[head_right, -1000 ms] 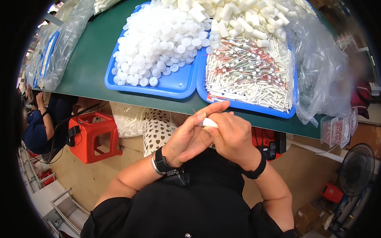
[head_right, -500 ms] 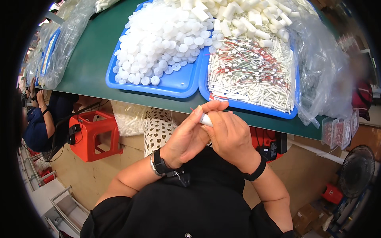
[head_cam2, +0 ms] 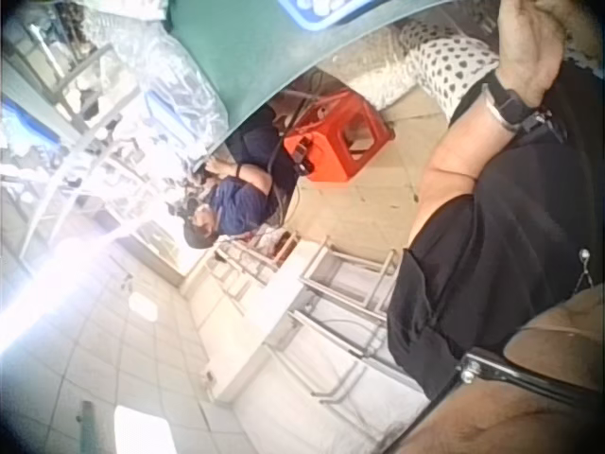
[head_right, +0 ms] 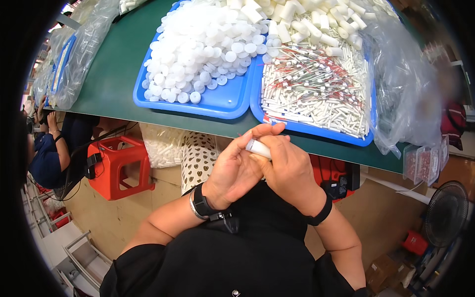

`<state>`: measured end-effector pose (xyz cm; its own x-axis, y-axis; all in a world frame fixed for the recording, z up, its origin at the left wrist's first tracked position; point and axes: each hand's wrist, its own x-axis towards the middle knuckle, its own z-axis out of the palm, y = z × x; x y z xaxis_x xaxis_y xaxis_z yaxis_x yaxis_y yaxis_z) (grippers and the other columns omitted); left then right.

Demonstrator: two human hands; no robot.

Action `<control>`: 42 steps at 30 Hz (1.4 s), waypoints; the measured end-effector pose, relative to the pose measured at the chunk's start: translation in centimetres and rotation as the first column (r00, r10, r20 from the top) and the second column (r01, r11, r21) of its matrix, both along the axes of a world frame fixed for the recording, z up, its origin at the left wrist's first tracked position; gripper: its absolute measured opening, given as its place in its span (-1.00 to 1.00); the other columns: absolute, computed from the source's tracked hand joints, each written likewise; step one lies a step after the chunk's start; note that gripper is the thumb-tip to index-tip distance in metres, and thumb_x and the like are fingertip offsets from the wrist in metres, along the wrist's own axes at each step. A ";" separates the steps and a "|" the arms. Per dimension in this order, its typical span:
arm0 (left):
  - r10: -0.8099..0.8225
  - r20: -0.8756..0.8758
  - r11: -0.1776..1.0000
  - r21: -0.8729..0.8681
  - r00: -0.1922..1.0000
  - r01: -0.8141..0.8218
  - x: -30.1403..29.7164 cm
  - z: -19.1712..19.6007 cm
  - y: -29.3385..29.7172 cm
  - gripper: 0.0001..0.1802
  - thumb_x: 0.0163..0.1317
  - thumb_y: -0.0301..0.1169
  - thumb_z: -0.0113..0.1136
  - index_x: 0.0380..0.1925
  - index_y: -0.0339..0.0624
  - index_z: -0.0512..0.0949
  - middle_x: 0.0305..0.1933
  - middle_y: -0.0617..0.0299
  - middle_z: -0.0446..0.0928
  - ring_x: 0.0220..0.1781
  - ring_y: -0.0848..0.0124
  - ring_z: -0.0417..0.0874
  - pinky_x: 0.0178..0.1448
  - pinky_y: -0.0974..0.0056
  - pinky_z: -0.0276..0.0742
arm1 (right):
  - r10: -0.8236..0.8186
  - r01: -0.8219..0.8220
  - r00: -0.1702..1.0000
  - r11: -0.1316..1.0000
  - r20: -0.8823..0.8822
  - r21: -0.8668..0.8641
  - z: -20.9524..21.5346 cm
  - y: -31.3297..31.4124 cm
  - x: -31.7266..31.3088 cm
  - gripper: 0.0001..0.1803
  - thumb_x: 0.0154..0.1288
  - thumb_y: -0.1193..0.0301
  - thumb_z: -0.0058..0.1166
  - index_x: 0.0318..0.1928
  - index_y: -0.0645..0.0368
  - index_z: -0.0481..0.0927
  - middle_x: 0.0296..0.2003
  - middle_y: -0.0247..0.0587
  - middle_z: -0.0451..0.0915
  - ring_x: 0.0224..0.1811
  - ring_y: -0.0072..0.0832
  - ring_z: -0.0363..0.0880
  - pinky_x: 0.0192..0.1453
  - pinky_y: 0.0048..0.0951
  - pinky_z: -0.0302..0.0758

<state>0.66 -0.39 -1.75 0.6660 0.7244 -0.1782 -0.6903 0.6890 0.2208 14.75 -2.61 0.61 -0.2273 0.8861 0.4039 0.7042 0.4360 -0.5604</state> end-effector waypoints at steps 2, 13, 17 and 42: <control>-0.017 -0.011 1.000 -0.007 1.000 0.017 -0.2 0.5 0.1 -0.48 0.53 -0.16 -0.29 0.30 -0.27 0.32 0.46 0.13 0.27 0.48 0.26 0.27 0.55 0.10 0.13 | 0.008 -0.008 1.000 1.000 -0.015 -0.018 0.2 0.0 0.4 -0.70 0.18 0.50 0.29 -0.10 0.28 0.52 -0.33 -0.05 0.59 -0.40 -0.13 0.61 -0.36 -0.25 0.54; 0.008 0.030 0.997 -0.071 1.000 -0.006 0.7 0.5 -1.2 -0.49 0.56 -0.07 -0.24 0.39 -0.02 0.21 0.50 0.17 0.21 0.51 0.18 0.21 0.54 0.03 0.17 | 0.066 -0.071 0.992 0.996 0.104 0.047 0.6 0.1 0.4 -0.75 0.13 0.50 0.26 -0.16 0.25 0.56 -0.37 -0.07 0.58 -0.43 -0.17 0.60 -0.42 -0.27 0.51; 0.005 -0.056 1.000 -0.014 0.998 -0.005 0.8 0.4 -0.9 -0.34 0.52 0.11 -0.35 0.43 -0.04 0.13 0.49 0.11 0.21 0.51 0.15 0.20 0.55 0.02 0.16 | -0.022 0.023 0.999 1.000 0.028 -0.022 -0.5 0.0 -0.2 -0.70 0.20 0.49 0.22 -0.06 0.28 0.51 -0.33 -0.05 0.59 -0.41 -0.11 0.62 -0.40 -0.22 0.53; -0.053 -0.306 0.974 0.194 0.951 0.117 -2.2 0.4 0.5 -0.27 0.53 0.13 -0.46 0.41 -0.21 0.21 0.37 0.02 0.36 0.38 0.18 0.40 0.40 0.10 0.40 | -0.548 -0.717 0.379 0.335 -0.746 -0.611 0.9 -0.3 -0.1 -0.56 0.62 0.12 -0.29 0.00 0.27 0.47 -0.50 -0.35 0.44 -0.68 -0.78 0.14 -0.60 -0.70 0.07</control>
<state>-1.54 0.06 -1.31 0.6667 0.7092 -0.2293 -0.5122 0.6594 0.5503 14.68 -2.96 1.50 -0.4856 0.7309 -0.4795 -0.3738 -0.6695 -0.6419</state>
